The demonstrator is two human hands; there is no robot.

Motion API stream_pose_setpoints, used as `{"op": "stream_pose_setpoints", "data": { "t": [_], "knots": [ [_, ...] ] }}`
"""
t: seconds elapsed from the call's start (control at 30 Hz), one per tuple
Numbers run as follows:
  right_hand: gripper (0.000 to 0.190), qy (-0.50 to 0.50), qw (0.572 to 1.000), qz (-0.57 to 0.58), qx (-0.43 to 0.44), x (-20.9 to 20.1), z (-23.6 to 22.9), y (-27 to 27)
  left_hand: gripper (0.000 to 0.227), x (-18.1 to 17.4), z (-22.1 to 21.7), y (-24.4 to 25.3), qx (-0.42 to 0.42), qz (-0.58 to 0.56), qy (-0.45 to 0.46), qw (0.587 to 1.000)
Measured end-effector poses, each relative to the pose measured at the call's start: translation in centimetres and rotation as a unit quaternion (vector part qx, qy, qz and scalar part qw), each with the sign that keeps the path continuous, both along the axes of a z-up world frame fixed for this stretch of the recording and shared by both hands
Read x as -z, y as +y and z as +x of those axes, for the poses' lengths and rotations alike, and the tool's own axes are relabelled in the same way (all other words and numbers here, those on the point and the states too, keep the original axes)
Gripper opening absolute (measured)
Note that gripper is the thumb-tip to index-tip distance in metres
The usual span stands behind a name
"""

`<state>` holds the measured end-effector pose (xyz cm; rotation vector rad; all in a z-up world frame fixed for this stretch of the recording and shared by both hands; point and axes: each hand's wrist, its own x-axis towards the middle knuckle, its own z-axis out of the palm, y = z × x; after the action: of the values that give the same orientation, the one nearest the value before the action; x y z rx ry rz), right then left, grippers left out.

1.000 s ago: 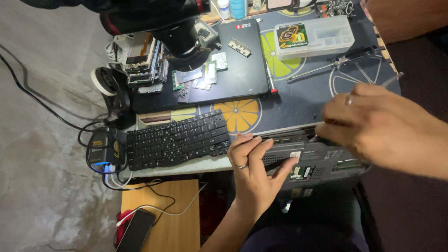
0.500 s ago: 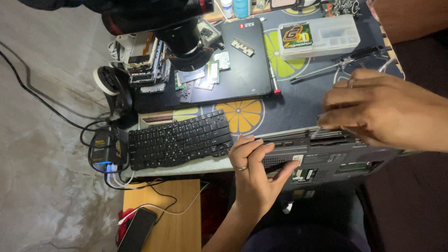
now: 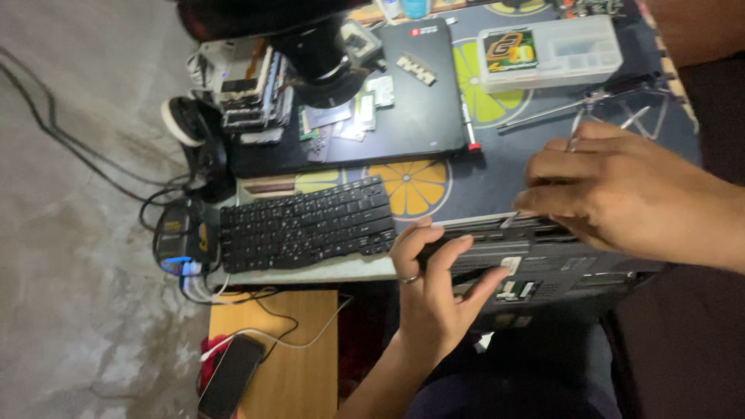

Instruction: The person disassembles a laptop by removing screws from the bottom cover and side ports using a screwdriver. They lift the cover to expose internal components and continue unscrewing fasteners around the chassis. The person handles the laptop and screwdriver throughout the process.

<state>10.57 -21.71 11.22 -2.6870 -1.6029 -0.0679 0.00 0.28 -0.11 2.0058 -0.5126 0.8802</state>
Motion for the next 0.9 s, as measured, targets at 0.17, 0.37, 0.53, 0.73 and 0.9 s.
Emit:
{"op": "stream_pose_setpoints", "data": {
  "t": [0.17,0.37,0.53,0.73,0.9],
  "knots": [
    [0.047,-0.040,0.999,-0.022,-0.002,0.1,0.0,1.9,0.077,-0.1,-0.6,-0.2,0.031,-0.196,0.103,0.975],
    [0.050,-0.118,0.991,-0.009,-0.066,0.9,0.1,4.2,0.074,-0.3,-1.3,0.3,0.030,-0.236,0.195,0.951],
    [0.045,-0.137,0.987,-0.033,-0.074,0.5,-0.9,4.9,0.072,0.1,-1.3,0.1,0.010,-0.227,0.178,0.958],
    [0.043,-0.116,0.986,-0.066,-0.095,0.2,0.4,5.1,0.074,1.3,-1.2,0.2,0.003,-0.193,0.152,0.969],
    [0.043,-0.109,0.988,-0.046,-0.102,0.4,1.1,4.7,0.074,1.7,-1.0,0.3,-0.004,-0.178,0.131,0.975]
  ]
}}
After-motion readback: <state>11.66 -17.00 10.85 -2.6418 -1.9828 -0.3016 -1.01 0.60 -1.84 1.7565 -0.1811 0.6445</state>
